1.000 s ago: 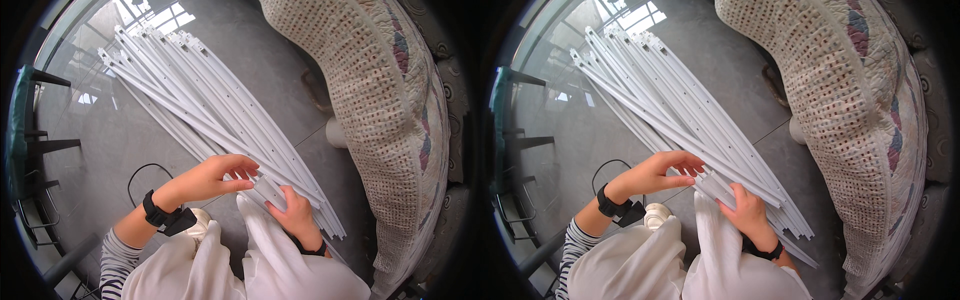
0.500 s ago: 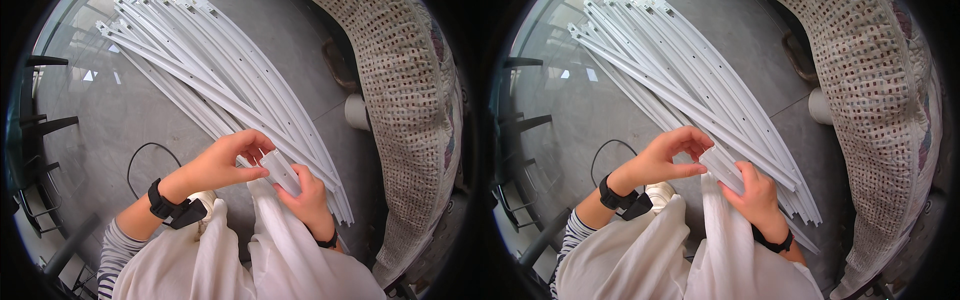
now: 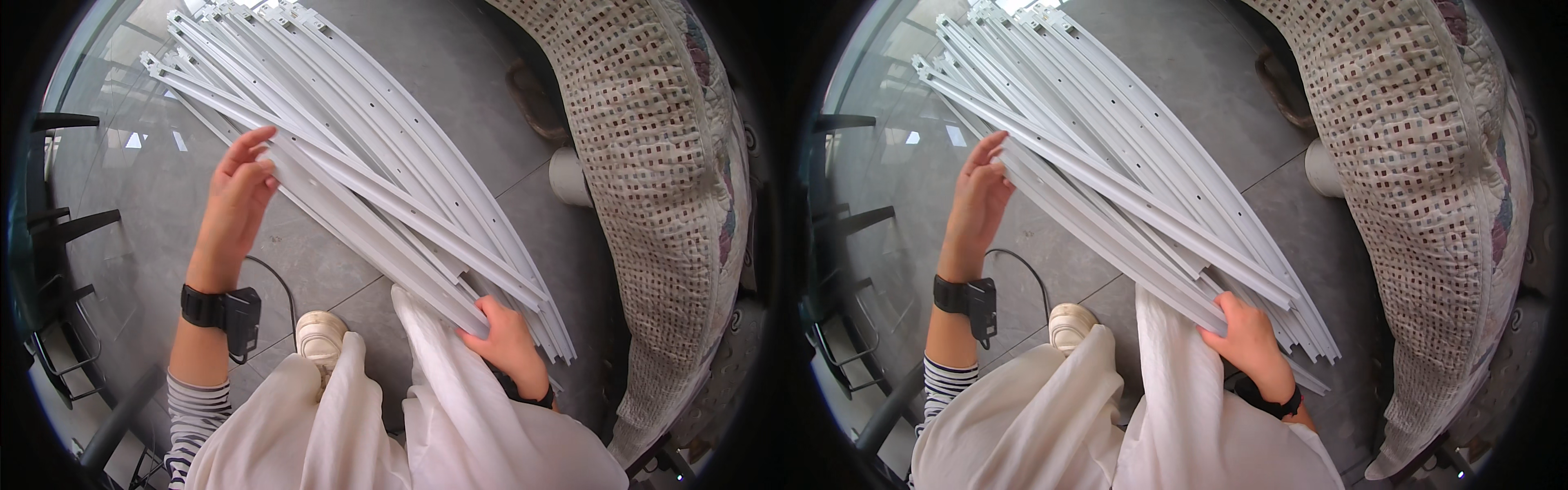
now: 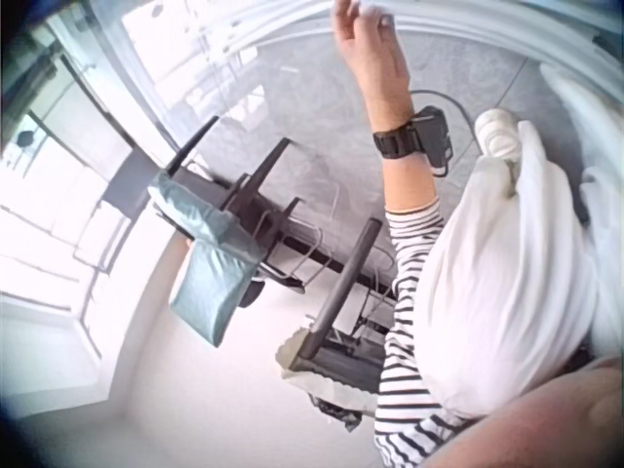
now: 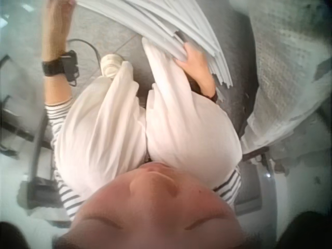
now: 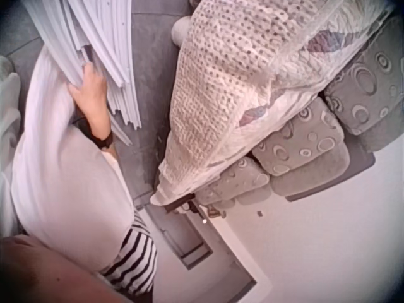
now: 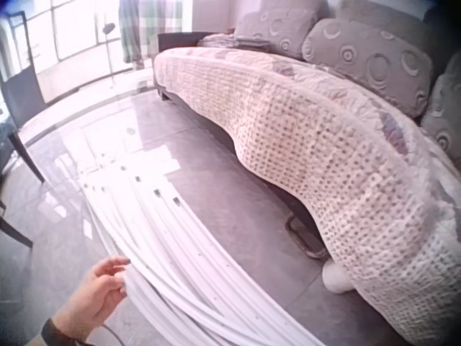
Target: The person assembles white window blinds by inserting small white plastic clips into the ends of long white slats. They handle the slats one at a time, aligning and pressing the clips into place, then stacking the completed slats on the floor.
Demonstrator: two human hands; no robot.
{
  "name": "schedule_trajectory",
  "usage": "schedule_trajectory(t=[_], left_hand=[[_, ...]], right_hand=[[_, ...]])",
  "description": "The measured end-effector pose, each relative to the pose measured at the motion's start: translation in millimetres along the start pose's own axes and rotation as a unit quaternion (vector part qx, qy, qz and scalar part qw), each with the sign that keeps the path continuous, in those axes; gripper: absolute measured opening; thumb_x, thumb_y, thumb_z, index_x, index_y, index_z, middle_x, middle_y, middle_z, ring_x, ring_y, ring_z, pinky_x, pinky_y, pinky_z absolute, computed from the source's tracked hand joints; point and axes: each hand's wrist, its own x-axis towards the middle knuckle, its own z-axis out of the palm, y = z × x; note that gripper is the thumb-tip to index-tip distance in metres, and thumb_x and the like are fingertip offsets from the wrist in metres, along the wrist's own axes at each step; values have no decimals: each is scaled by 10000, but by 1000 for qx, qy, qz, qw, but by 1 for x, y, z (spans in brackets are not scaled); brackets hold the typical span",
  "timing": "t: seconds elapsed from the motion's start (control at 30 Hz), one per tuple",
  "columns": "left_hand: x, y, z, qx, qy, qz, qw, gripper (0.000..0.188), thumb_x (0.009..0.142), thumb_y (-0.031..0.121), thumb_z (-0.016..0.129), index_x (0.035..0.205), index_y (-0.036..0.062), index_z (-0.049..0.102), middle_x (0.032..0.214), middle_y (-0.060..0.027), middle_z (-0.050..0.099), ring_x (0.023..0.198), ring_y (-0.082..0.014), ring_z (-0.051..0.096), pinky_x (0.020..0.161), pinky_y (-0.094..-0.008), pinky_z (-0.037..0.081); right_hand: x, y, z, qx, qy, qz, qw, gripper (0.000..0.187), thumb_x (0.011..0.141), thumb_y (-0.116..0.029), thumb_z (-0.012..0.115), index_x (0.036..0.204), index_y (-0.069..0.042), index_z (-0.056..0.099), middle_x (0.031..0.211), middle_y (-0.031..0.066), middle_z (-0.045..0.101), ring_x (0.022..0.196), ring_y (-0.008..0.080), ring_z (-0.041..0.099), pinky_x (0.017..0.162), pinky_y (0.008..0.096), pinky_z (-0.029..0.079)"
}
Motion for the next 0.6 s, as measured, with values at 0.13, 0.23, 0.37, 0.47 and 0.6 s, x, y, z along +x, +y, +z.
schedule_trajectory(t=[0.13,0.23,0.37,0.47,0.6], left_hand=[[33,29,-78,-75,97,82,989,434,938,135,573,1341,1,483,1202,-105,579,1101,-194,565,1028,-353,449],[60,30,-153,-132,216,84,964,379,944,170,590,1284,20,516,1196,-115,587,1137,-234,567,1053,-384,461],[72,12,-262,-191,286,47,938,337,950,186,602,1223,3,529,1173,-132,613,1110,-256,606,994,-399,521],[54,0,-233,-296,247,15,922,314,964,201,599,1182,-15,534,1159,-129,631,1087,-250,622,966,-391,539],[28,-34,-148,-324,190,-30,926,288,974,224,613,1118,-19,553,1110,-112,646,1055,-225,628,943,-372,548]], right_hand=[[-13,16,7,-4,11,7,1000,362,737,-217,751,1007,-35,592,904,189,683,821,395,654,713,448,528],[-21,19,-1,0,31,37,999,355,713,-195,756,996,-50,599,887,166,683,800,378,656,695,439,529],[-24,19,-15,-27,110,-41,993,350,668,-152,780,964,-74,612,829,120,670,751,334,657,636,412,525],[-13,3,-25,-62,144,-120,980,342,668,-151,794,948,-68,616,821,104,657,720,303,659,607,391,524],[17,-30,-27,-103,166,-194,961,402,656,-187,823,981,-52,628,800,85,616,697,262,639,584,370,498]])
